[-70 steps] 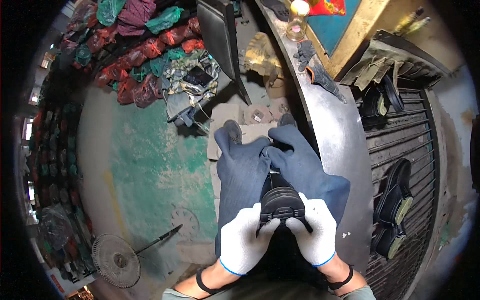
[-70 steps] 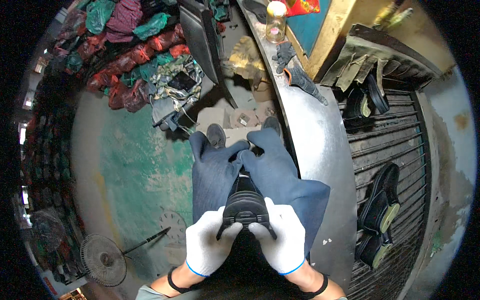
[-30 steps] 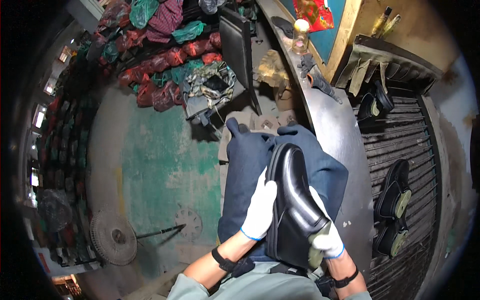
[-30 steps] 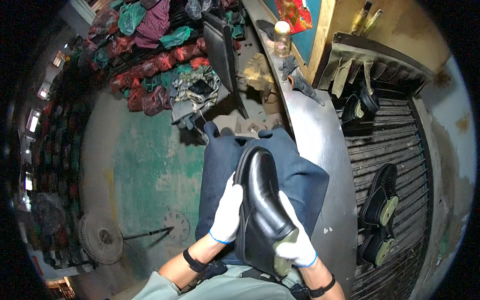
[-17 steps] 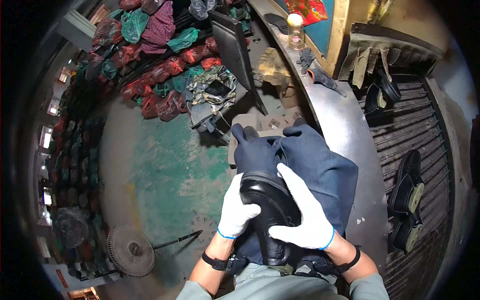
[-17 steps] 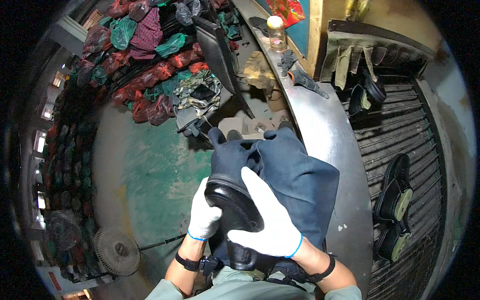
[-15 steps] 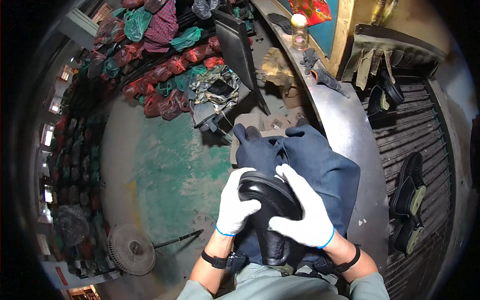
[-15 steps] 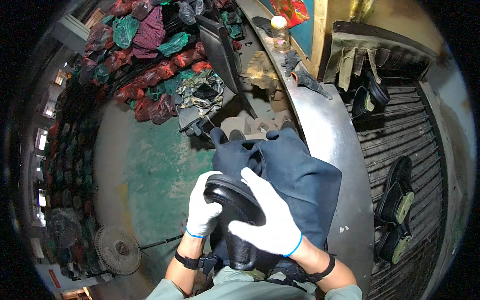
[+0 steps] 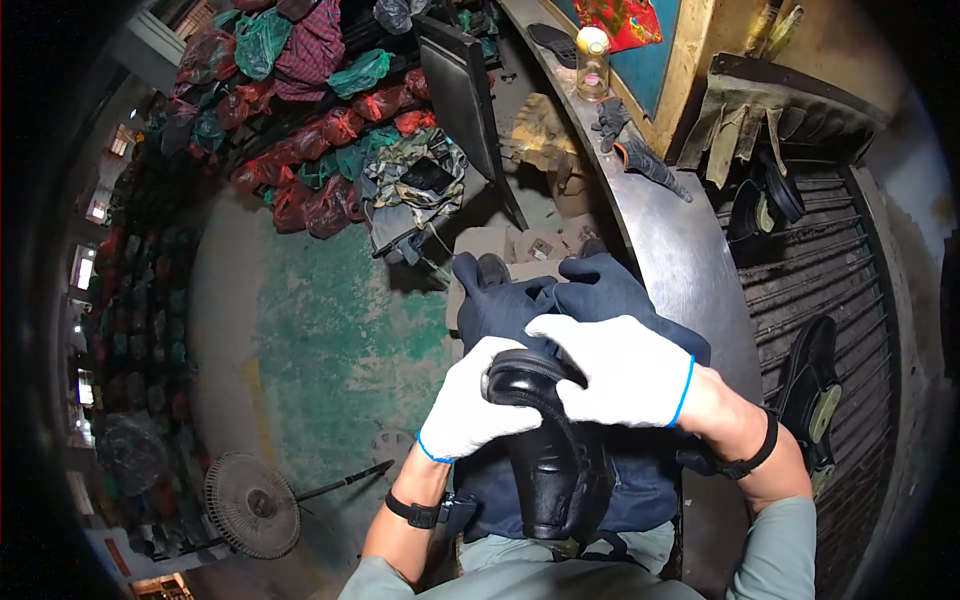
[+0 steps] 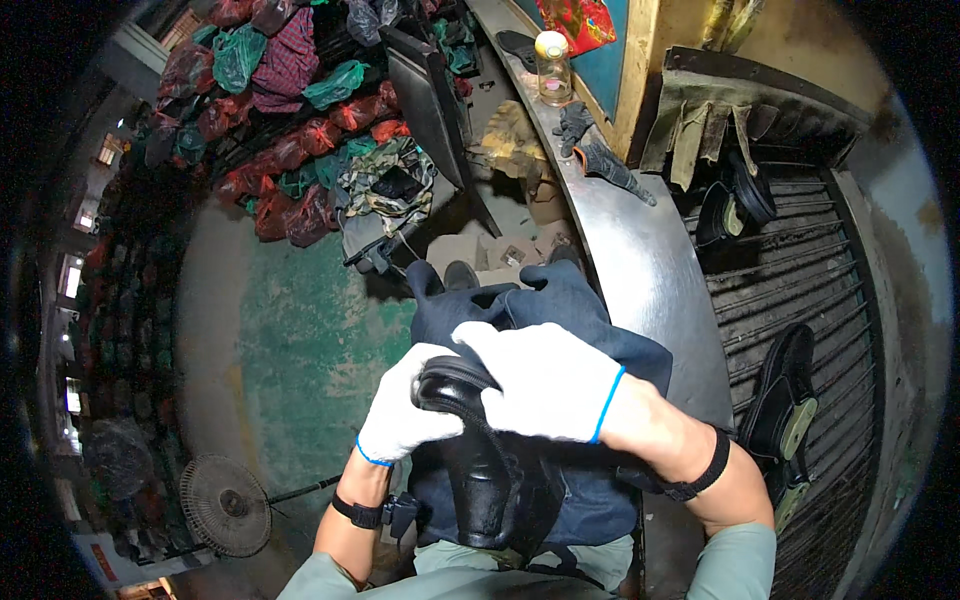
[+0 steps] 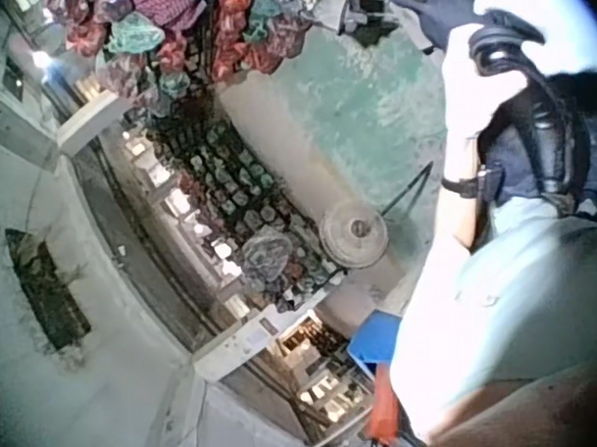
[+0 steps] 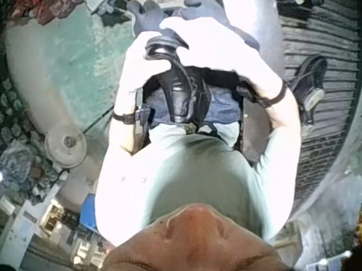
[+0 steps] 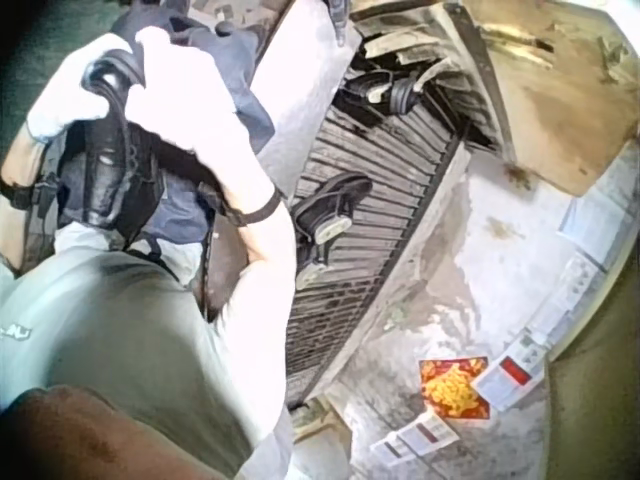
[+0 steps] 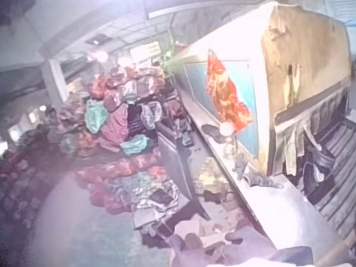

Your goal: The person wipes the exterior and sole of a black shoe using a cloth while seated. They repeatedly turn the shoe over to clean different sides and place it on a nearby conveyor belt after each wipe.

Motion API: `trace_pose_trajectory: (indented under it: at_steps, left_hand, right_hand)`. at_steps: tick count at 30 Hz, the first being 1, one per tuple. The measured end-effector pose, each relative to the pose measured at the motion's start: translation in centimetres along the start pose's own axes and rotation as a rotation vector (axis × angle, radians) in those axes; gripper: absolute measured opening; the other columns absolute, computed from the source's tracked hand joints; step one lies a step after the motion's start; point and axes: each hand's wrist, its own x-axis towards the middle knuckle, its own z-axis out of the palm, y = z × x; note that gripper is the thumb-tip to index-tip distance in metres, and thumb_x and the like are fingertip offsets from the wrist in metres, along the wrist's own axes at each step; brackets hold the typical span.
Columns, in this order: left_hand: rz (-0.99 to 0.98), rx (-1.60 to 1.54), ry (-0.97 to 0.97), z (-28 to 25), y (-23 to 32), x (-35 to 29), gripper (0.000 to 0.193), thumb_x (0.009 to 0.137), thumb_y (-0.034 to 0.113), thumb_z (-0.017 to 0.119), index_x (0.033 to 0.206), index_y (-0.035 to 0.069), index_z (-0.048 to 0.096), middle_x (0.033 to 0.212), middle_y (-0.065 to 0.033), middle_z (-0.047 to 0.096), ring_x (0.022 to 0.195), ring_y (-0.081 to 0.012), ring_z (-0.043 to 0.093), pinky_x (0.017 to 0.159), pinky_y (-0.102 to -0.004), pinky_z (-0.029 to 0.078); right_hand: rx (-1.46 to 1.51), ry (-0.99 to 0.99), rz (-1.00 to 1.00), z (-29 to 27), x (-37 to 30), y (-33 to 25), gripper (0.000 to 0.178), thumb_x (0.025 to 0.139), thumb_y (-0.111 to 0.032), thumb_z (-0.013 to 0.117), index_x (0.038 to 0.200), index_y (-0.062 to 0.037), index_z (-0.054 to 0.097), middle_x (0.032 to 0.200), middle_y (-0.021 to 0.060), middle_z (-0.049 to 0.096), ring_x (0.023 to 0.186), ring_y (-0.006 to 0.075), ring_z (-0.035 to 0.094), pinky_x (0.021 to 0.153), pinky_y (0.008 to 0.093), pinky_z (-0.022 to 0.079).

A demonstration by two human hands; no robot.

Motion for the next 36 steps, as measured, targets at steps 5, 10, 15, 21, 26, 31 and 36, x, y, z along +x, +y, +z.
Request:
trace_pose_trajectory:
  at_steps: [5, 10, 15, 21, 26, 31, 36]
  left_hand:
    - [-0.041, -0.017, -0.016, 0.0, -0.2, 0.4, 0.073, 0.069, 0.007, 0.101, 0.133, 0.004, 0.066, 0.122, -0.0050, 0.074, 0.113, -0.0139, 0.069, 0.104, -0.0342, 0.056]
    - [-0.051, 0.006, 0.019, -0.9, -1.1, 0.7, 0.071, 0.070, 0.010, 0.101, 0.132, 0.003, 0.066, 0.120, -0.0047, 0.073, 0.110, -0.0128, 0.067, 0.102, -0.0331, 0.056]
    - [-0.057, 0.029, -0.040, -0.1, -0.1, 1.2, 0.071, 0.071, 0.012, 0.101, 0.133, 0.003, 0.066, 0.122, -0.0053, 0.073, 0.113, -0.0133, 0.067, 0.103, -0.0334, 0.055]
    - [-0.063, 0.081, -0.035, 0.5, 0.2, 2.1, 0.071, 0.071, 0.010, 0.101, 0.132, 0.003, 0.066, 0.123, -0.0059, 0.075, 0.113, -0.0137, 0.069, 0.104, -0.0336, 0.056]
    - [-0.046, 0.034, -0.025, 0.7, 0.7, 1.3, 0.068, 0.075, 0.017, 0.101, 0.132, 0.002, 0.067, 0.119, -0.0062, 0.076, 0.110, -0.0134, 0.069, 0.102, -0.0338, 0.056]
    - [-0.015, 0.113, 0.010, 1.4, 0.7, 1.7, 0.067, 0.077, 0.018, 0.100, 0.133, 0.001, 0.067, 0.120, -0.0063, 0.076, 0.111, -0.0138, 0.069, 0.103, -0.0339, 0.056]
    - [-0.027, 0.163, 0.141, 2.5, 1.3, 0.6, 0.064, 0.079, 0.020, 0.100, 0.132, 0.001, 0.070, 0.118, -0.0062, 0.078, 0.108, -0.0138, 0.071, 0.101, -0.0329, 0.058]
  right_hand:
    - [0.204, 0.395, 0.284, 1.7, -1.4, 4.4, 0.033, 0.094, 0.005, 0.062, 0.125, -0.0009, 0.068, 0.086, 0.0099, 0.074, 0.060, 0.0182, 0.069, 0.060, 0.0341, 0.056]
    - [0.806, 0.248, 0.270, 2.6, -3.6, 4.7, 0.051, 0.095, -0.001, 0.078, 0.145, 0.0010, 0.067, 0.102, 0.0083, 0.077, 0.086, 0.0140, 0.072, 0.080, 0.0293, 0.060]
    - [0.572, 0.010, 0.273, 1.4, -2.1, 4.8, 0.064, 0.086, -0.030, 0.097, 0.138, -0.0021, 0.072, 0.091, 0.0059, 0.069, 0.082, 0.0110, 0.059, 0.077, 0.0294, 0.053]
    - [-0.101, 0.101, 0.003, 0.9, -0.7, 2.4, 0.037, 0.095, -0.019, 0.072, 0.126, -0.0012, 0.064, 0.086, 0.0255, 0.071, 0.075, 0.0401, 0.075, 0.067, 0.0423, 0.058]
    - [0.994, 0.365, 0.438, 1.6, -3.2, 4.1, 0.048, 0.101, -0.003, 0.065, 0.149, 0.0050, 0.060, 0.113, 0.0138, 0.081, 0.098, 0.0257, 0.079, 0.090, 0.0399, 0.065]
    - [0.235, 0.342, -0.018, 6.5, -4.0, 2.4, 0.088, 0.091, -0.039, 0.087, 0.162, 0.0011, 0.051, 0.162, 0.0314, 0.054, 0.151, 0.0451, 0.055, 0.126, 0.0518, 0.043]
    - [0.086, 0.206, 0.099, 9.5, -10.5, -2.0, 0.143, 0.065, -0.064, 0.101, 0.168, 0.0074, 0.032, 0.175, 0.0408, 0.025, 0.163, 0.0635, 0.018, 0.133, 0.0669, 0.020]
